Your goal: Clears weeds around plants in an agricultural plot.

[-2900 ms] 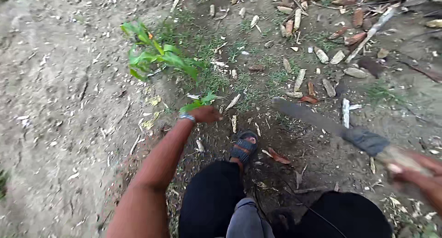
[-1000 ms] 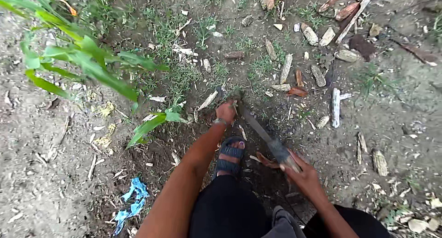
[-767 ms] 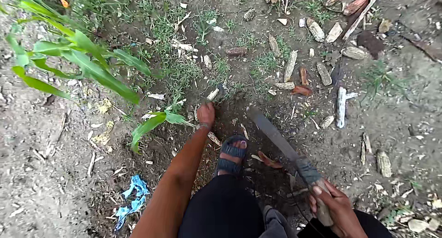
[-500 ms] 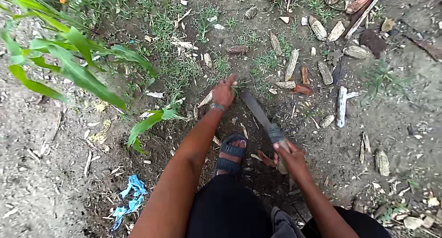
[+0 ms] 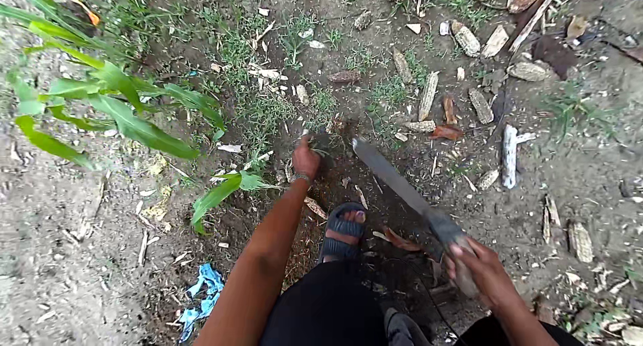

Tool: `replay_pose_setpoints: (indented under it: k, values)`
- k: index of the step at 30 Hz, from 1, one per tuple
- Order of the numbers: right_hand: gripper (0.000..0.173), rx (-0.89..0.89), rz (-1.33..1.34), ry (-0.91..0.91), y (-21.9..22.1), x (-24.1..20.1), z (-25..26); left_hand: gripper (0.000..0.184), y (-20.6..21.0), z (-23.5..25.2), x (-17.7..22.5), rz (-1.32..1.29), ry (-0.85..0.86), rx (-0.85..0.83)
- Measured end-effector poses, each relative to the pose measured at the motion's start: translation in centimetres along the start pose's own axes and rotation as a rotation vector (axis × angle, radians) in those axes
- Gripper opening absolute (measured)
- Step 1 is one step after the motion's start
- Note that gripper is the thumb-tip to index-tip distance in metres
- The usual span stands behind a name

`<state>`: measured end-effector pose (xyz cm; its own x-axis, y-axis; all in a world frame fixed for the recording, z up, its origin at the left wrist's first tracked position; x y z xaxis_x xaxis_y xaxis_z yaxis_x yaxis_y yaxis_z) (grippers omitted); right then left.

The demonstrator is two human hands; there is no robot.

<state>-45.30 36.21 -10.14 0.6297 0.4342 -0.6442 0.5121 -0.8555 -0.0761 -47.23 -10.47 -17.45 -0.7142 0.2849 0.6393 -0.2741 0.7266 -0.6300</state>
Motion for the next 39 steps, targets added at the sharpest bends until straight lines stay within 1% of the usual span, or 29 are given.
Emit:
replay_pose_setpoints:
  k: [2, 3, 4, 5, 6, 7, 9, 10, 11, 12, 13, 14, 16, 18, 20, 22, 23, 24, 25, 26, 27, 28, 29, 31, 32, 33, 35, 36, 39]
  values:
    - [0.05, -0.064, -0.065, -0.002, 5.0, -2.4, 6.0, 0.044, -2.1, 0.3, -0.1, -0.04, -0.028, 0.068]
    - [0.05, -0.083, -0.066, -0.004, 7.1, -2.9, 8.5, 0.041, -2.7, 0.5, 0.2, -0.063, -0.032, 0.087]
    - [0.049, -0.084, -0.058, -0.014, 8.5, -2.8, 10.3, 0.038, -3.1, 0.8, 0.6, -0.079, -0.024, 0.097]
    - [0.048, -0.071, -0.056, -0.047, 9.3, -2.9, 11.0, 0.04, -3.3, 1.3, 1.4, -0.084, -0.006, 0.104]
    - [0.051, -0.047, -0.1, -0.101, 9.6, -3.1, 10.7, 0.046, -3.2, 1.7, 2.3, -0.073, 0.005, 0.087]
    - [0.056, -0.005, -0.222, -0.188, 9.4, -3.8, 9.6, 0.054, -2.3, 1.9, 2.9, -0.04, -0.013, 0.053]
    - [0.064, 0.085, -0.666, -0.389, 8.6, -6.6, 7.2, 0.074, -0.8, 3.1, 4.3, 0.06, -0.071, -0.001]
    - [0.066, 0.121, -0.834, -0.467, 8.1, -7.6, 5.9, 0.083, 0.1, 3.7, 4.7, 0.126, -0.117, -0.032]
    - [0.066, 0.138, -0.906, -0.5, 7.3, -8.0, 4.8, 0.085, 0.8, 4.2, 5.0, 0.183, -0.154, -0.054]
    - [0.066, 0.14, -0.904, -0.486, 6.0, -7.9, 3.8, 0.082, 1.3, 4.6, 5.3, 0.235, -0.17, -0.067]
    - [0.066, 0.133, -0.838, -0.436, 4.5, -7.3, 3.0, 0.073, 1.6, 5.0, 5.4, 0.279, -0.167, -0.082]
    - [0.065, 0.117, -0.699, -0.355, 2.9, -6.4, 2.1, 0.063, 1.8, 5.4, 5.6, 0.308, -0.157, -0.099]
    - [0.059, 0.064, -0.278, -0.2, 0.5, -3.5, 0.2, 0.053, 1.6, 5.9, 5.4, 0.33, -0.139, -0.136]
    - [0.047, -0.014, -0.016, -0.102, -0.9, -1.1, -1.4, 0.048, 0.5, 5.9, 3.9, 0.231, -0.134, -0.118]
    - [0.04, -0.077, 0.105, -0.035, -0.5, -0.2, -1.6, 0.044, -2.0, 5.1, 1.4, 0.066, -0.156, -0.002]
    - [0.039, -0.086, 0.063, 0.02, 2.1, -1.5, 0.7, 0.048, -5.0, 3.7, -1.8, -0.077, -0.224, 0.13]
    - [0.042, -0.092, 0.0, 0.02, 4.5, -3.0, 3.1, 0.046, -6.2, 3.2, -2.9, -0.089, -0.248, 0.177]
    - [0.045, -0.108, -0.055, 0.002, 7.2, -4.6, 5.9, 0.043, -7.1, 2.9, -3.3, -0.086, -0.236, 0.209]
    - [0.042, -0.115, -0.092, -0.019, 9.8, -5.7, 8.7, 0.042, -7.6, 2.8, -3.2, -0.091, -0.197, 0.226]
    - [0.036, -0.112, -0.102, -0.043, 11.6, -6.3, 11.0, 0.044, -7.6, 3.1, -2.6, -0.104, -0.145, 0.22]
    - [0.03, -0.106, -0.093, -0.073, 12.8, -6.7, 12.6, 0.043, -7.3, 3.6, -1.6, -0.112, -0.098, 0.199]
    - [0.029, -0.104, -0.095, -0.104, 13.4, -7.0, 13.0, 0.043, -6.8, 4.3, -0.4, -0.102, -0.077, 0.16]
    - [0.034, -0.102, -0.122, -0.13, 13.3, -7.1, 12.5, 0.048, -5.8, 4.6, 0.5, -0.06, -0.088, 0.118]
    - [0.055, -0.099, -0.212, -0.165, 11.7, -7.1, 10.6, 0.063, -3.4, 5.2, 2.1, 0.073, -0.163, 0.044]
    - [0.058, -0.091, -0.234, -0.155, 10.4, -6.7, 9.4, 0.069, -2.5, 5.5, 2.9, 0.146, -0.196, 0.012]
    - [0.056, -0.079, -0.232, -0.126, 8.9, -5.9, 8.0, 0.072, -1.7, 5.7, 3.5, 0.224, -0.216, -0.023]
    - [0.042, -0.064, -0.154, -0.041, 5.9, -3.6, 4.8, 0.071, -0.7, 5.8, 4.3, 0.343, -0.209, -0.058]
    - [0.037, -0.056, -0.097, -0.007, 4.5, -2.5, 3.1, 0.068, -0.4, 5.8, 4.4, 0.387, -0.212, -0.078]
    - [0.035, -0.049, 0.105, 0.007, 1.4, -1.1, -0.5, 0.051, 0.0, 5.9, 4.2, 0.426, -0.239, -0.143]
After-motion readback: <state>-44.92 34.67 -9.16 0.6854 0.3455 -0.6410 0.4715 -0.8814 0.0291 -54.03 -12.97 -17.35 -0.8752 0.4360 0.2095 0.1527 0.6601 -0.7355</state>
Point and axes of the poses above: each hand's wrist, its own z-axis towards the middle knuckle, its own y-axis out of the palm, x = y × z, the point moved 10 cm from there along z, towards the middle knuckle, and after that the axes turned 15 degrees about -z, right-handed, at the moved point
